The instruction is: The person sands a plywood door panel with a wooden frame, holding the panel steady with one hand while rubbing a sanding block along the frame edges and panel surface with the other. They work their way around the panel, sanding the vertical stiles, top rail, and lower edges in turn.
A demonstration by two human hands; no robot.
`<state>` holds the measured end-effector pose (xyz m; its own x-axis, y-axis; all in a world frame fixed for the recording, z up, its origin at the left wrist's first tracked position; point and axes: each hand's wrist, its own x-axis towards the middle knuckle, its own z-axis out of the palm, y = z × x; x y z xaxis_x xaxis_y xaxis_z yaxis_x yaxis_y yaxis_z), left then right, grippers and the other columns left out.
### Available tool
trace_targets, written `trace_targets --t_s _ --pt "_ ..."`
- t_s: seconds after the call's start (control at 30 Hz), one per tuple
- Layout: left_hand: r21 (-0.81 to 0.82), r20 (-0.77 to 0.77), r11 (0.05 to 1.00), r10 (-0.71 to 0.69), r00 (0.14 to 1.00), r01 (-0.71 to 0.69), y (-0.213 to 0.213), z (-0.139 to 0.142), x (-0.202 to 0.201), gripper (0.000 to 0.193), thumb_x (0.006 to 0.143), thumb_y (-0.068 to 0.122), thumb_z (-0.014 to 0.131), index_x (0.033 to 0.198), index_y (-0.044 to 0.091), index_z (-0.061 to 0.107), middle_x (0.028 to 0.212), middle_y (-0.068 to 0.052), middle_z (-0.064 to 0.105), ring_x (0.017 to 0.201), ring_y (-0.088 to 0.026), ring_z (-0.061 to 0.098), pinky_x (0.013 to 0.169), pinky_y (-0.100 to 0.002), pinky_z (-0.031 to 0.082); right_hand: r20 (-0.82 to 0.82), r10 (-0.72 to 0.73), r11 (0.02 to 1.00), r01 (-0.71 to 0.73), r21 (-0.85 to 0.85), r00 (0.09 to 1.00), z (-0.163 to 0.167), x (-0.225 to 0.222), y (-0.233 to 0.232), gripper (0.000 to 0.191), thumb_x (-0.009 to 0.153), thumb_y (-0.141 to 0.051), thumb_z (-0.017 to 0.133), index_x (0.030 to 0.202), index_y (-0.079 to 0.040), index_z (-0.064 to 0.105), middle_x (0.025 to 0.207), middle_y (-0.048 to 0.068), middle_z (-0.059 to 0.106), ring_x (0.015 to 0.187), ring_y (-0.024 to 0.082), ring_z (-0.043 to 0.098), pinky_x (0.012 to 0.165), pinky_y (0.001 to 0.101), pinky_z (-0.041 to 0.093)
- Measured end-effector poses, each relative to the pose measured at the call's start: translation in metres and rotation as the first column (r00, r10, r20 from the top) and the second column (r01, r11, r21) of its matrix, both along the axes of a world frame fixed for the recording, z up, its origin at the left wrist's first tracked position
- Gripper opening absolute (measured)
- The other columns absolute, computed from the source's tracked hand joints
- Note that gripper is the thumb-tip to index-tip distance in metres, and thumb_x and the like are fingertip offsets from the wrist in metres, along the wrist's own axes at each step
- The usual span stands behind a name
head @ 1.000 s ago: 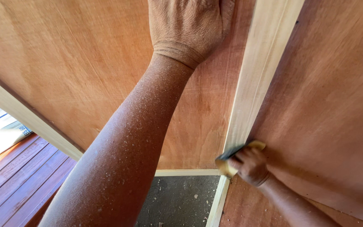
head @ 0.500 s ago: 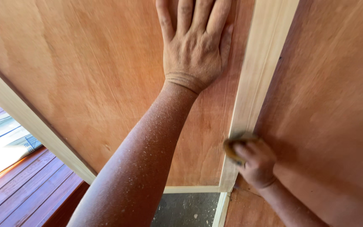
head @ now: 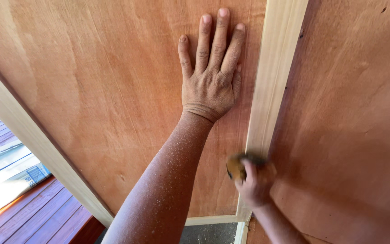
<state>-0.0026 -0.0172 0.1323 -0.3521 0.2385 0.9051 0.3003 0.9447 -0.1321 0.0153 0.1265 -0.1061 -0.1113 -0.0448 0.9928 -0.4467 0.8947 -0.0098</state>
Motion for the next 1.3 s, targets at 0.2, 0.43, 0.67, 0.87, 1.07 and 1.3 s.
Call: trace_targets --t_s 0.2,0.43,0.67,0.87,1.07,1.3 --pt "0.004 -0.033 0.999 -0.042 0.999 0.042 0.000 -0.002 0.000 0.061 0.110 0.026 0.044 0.169 0.022 0.028 0.176 -0.005 0.016 0.164 -0.027 0.012 0.131 -0.060 -0.002 0.129 0.114 0.985 -0.096 -0.141 0.985 -0.024 0.003 -0.003 0.021 0.081 -0.014 0.078 0.097 -0.014 0.065 0.090 0.006 0.073 0.082 0.024 0.071 0.073 0.0400 0.056" --pt "0.010 -0.024 0.997 -0.079 0.997 0.079 -0.002 -0.003 -0.004 0.064 0.106 0.020 0.046 0.167 0.021 0.029 0.175 -0.005 0.017 0.164 -0.026 0.012 0.131 -0.061 -0.002 0.015 0.043 0.980 -0.039 -0.194 0.999 0.027 -0.036 -0.002 0.017 0.084 -0.009 0.072 0.098 -0.011 0.062 0.097 0.012 0.070 0.095 0.027 0.067 0.083 0.0408 0.056" --pt "-0.005 -0.071 0.997 -0.071 0.995 0.070 -0.002 -0.004 -0.009 0.065 0.106 0.016 0.046 0.169 0.022 0.029 0.176 -0.004 0.015 0.165 -0.026 0.011 0.133 -0.060 -0.004 0.264 -0.018 0.996 0.039 -0.077 0.964 -0.054 0.026 -0.011 0.011 0.073 -0.007 0.068 0.083 -0.012 0.068 0.087 0.011 0.075 0.080 0.029 0.068 0.074 0.0446 0.054" --pt "-0.003 -0.079 0.996 -0.090 0.993 0.090 -0.003 -0.006 -0.011 0.065 0.107 0.015 0.046 0.169 0.021 0.028 0.177 -0.005 0.014 0.166 -0.026 0.011 0.132 -0.060 -0.004 0.047 0.042 0.992 -0.036 -0.121 0.998 0.005 -0.026 0.003 0.011 0.081 -0.002 0.066 0.089 -0.009 0.066 0.088 0.011 0.073 0.082 0.026 0.071 0.075 0.0412 0.058" --pt "0.008 -0.074 0.996 -0.092 0.993 0.093 -0.002 -0.006 -0.011 0.065 0.105 0.016 0.046 0.168 0.022 0.030 0.176 -0.005 0.016 0.165 -0.026 0.011 0.132 -0.060 -0.003 0.120 0.066 0.992 -0.052 -0.114 0.991 -0.024 0.003 -0.007 0.011 0.078 -0.002 0.067 0.082 -0.012 0.063 0.091 0.011 0.073 0.084 0.025 0.071 0.072 0.0391 0.060" --pt "0.018 -0.095 0.990 -0.138 0.986 0.140 -0.007 -0.002 -0.004 0.059 0.103 0.016 0.046 0.162 0.023 0.041 0.174 -0.001 0.023 0.164 -0.023 0.015 0.134 -0.055 0.004 0.083 0.175 0.976 -0.161 -0.145 0.981 0.000 -0.004 -0.002 0.011 0.082 -0.012 0.074 0.089 -0.010 0.067 0.087 0.009 0.072 0.079 0.025 0.071 0.068 0.0377 0.058"
